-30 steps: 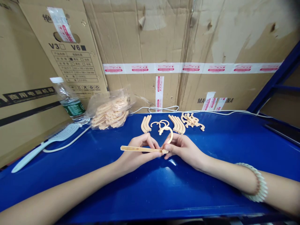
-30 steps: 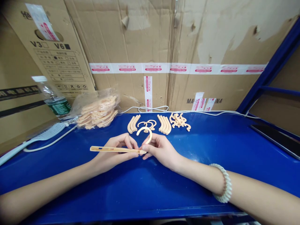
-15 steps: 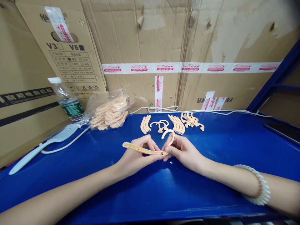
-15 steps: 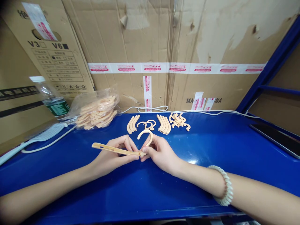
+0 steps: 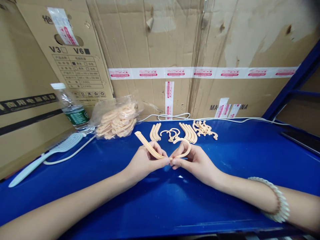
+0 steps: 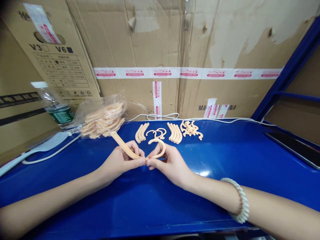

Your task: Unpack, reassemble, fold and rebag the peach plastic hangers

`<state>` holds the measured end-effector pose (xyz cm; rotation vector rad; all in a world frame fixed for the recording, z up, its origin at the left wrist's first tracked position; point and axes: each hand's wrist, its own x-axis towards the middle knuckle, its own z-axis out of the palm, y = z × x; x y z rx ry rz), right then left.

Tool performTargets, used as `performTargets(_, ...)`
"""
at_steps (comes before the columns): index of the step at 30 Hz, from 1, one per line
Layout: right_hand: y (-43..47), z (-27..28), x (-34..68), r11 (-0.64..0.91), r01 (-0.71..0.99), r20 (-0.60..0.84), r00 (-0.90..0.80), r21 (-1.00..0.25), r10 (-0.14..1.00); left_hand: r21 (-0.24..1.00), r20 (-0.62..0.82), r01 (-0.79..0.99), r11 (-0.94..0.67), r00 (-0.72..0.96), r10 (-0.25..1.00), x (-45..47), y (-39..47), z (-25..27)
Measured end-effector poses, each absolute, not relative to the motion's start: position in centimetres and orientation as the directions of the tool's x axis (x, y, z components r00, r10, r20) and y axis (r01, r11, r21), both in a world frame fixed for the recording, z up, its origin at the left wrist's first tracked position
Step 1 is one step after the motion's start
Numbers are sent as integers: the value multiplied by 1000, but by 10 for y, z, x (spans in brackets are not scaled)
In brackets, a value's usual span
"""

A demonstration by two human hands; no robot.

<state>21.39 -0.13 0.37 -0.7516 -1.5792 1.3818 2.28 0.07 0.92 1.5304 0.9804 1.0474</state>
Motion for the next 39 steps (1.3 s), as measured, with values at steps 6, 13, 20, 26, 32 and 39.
performTargets(6, 1, 4, 215, 170, -107, 199, -412, -980, 889, 987, 122, 63, -148, 305, 945, 23, 1, 9)
performTargets(13, 3, 5, 214, 121, -179, 185, -406, -976, 895, 992, 24, 102, -76, 437, 899, 22, -2, 11)
performTargets(20, 38, 11, 243, 413, 52, 387, -259, -909, 885, 994, -109, 11, 111, 322, 940, 19, 0, 14)
performTargets(26, 74, 6, 275, 694, 692, 575, -490, -200, 655, 979, -160, -74, 190, 305, 939, 22, -3, 19)
performTargets(32, 80, -2, 270, 709, 688, 504, -562, -157, 656, 980, -148, -83, 180, 298, 943, 21, -2, 16)
performTargets(39, 74, 6, 269, 676, 636, 588, -402, -372, 702, 977, -151, -99, 190, 315, 937, 19, -1, 15)
